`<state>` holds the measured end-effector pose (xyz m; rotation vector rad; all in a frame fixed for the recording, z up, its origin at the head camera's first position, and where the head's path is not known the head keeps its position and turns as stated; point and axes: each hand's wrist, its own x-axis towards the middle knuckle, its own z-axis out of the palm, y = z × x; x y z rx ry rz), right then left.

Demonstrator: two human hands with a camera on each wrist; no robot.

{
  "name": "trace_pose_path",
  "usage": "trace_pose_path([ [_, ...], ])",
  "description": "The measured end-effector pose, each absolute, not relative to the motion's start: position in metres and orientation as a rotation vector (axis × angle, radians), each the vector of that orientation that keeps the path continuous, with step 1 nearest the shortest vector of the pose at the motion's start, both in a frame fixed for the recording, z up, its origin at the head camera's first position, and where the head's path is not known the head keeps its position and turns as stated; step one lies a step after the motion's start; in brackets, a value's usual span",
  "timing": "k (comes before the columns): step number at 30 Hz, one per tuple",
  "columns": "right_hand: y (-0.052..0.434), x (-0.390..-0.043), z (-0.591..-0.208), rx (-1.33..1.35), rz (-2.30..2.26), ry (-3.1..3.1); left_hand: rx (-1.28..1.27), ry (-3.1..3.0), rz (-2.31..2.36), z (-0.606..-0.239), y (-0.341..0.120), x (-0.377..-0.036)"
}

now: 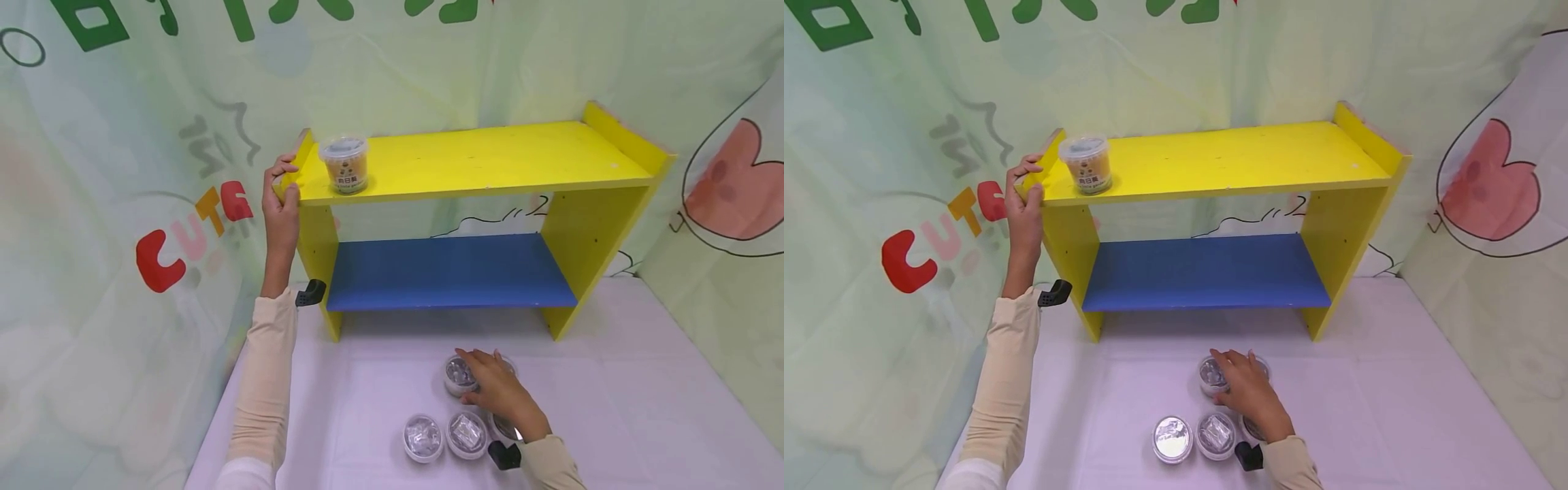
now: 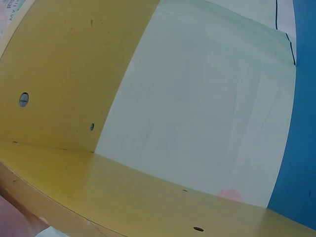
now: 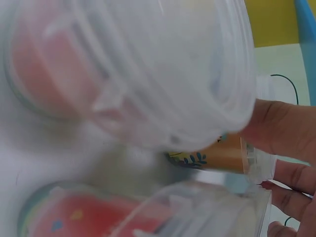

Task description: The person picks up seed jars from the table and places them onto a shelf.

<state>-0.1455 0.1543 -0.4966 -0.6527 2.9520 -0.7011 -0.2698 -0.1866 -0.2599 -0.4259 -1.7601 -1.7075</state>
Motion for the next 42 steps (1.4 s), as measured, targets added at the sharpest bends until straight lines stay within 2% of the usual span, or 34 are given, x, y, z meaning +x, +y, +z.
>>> trace_pose_path([
  [12,0.150,-0.144,-0.496,-0.591,-0.700,2.980,-0.401,-1.784,-1.707,-0.259,-0.186,-0.268],
  [24,0.149,-0.145,-0.502,-0.639,-0.764,3.047,-0.417,-1.758,-1.709,-0.259,-0.186,-0.269],
  [42,0.152,-0.154,-0.468,-0.678,-1.325,2.990,-0.430,-1.752,-1.718,-0.258,-0.185,-0.269],
])
